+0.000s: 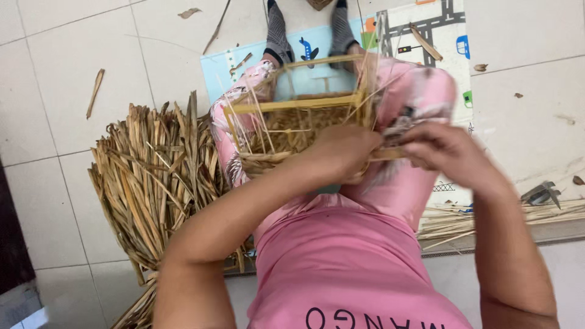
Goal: The person sits on the floor weaving a basket using dried palm leaves. They interlace the leaves through a yellow wire frame, pulling the material tight to form the basket's body.
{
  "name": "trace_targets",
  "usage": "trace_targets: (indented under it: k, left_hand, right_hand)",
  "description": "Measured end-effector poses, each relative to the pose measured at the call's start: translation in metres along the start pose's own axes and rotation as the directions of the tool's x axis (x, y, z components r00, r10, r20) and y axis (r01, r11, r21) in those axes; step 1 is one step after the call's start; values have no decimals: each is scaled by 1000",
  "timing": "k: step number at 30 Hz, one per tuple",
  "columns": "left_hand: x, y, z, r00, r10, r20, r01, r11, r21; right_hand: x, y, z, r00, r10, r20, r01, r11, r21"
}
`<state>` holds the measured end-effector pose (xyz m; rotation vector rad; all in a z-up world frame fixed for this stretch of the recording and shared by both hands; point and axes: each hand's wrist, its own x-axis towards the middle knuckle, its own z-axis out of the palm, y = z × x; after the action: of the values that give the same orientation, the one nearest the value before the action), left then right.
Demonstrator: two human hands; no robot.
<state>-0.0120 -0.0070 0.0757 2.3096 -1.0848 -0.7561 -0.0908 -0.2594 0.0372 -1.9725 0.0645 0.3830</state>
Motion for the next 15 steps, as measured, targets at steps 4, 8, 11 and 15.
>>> trace_targets:
  k: [4, 8, 11, 15]
  left_hand:
    - [-84, 12, -43, 994, 60, -97, -67, 995, -73]
    - [-142, 26, -65, 981, 54, -187, -68, 995, -71]
    - [-166, 29, -74, 930, 79, -360, -112, 991, -72]
    - [-167, 20, -74, 935, 45, -351, -47, 999, 3]
  right_hand:
    - [26, 57, -39, 959, 48, -279, 49, 943, 330]
    - [59, 112, -22, 939, 200, -279, -103, 939, 329]
    - [62, 121, -9, 941, 293, -168, -149, 807, 571]
    - [50, 98, -19, 920, 282, -273, -31, 745, 666]
